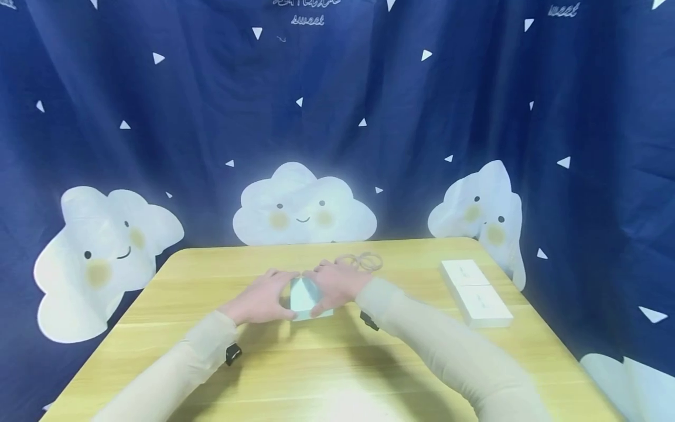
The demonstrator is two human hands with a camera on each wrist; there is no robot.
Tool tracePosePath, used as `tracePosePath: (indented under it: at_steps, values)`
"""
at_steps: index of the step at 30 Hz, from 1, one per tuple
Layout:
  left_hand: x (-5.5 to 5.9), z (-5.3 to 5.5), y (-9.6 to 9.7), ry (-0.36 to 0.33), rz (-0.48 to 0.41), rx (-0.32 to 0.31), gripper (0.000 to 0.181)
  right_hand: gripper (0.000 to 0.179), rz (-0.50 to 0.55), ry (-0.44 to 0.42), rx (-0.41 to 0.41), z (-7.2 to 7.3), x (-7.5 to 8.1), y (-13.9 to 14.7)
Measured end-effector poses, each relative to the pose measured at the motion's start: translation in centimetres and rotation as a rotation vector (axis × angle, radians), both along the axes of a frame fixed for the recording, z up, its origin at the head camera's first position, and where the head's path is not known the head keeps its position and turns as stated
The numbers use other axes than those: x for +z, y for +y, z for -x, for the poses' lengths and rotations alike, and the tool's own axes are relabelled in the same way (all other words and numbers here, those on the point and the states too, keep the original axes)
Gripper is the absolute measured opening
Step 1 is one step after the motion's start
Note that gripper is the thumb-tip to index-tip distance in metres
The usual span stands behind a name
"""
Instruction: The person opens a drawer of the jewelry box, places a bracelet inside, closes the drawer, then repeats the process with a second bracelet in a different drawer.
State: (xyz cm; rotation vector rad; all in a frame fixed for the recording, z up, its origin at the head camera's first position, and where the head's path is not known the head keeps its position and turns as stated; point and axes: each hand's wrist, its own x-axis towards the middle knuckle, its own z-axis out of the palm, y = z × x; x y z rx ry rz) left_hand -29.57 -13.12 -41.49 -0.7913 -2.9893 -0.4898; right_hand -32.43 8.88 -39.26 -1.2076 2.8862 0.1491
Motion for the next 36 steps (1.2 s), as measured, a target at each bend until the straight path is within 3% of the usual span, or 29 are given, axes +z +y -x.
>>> tracePosePath:
  at_steps: [6, 20, 36]
  values:
    - [0.2, -0.3, -1.2, -0.019, -0.001, 0.014, 0.094, 0.096, -0.017, -0.005, 0.0, 0.0, -0.2, -1.5]
    - [-0.6, 0.1, -3.3, -0.095, -0.044, 0.044, 0.092, 0.094, -0.036, -0.01, 0.002, 0.2, -1.2, -3.9]
    - [-1.1, 0.6, -5.1, -0.139, -0.005, 0.083, 0.095, 0.099, -0.051, -0.014, 0.003, 0.8, -2.5, -6.2]
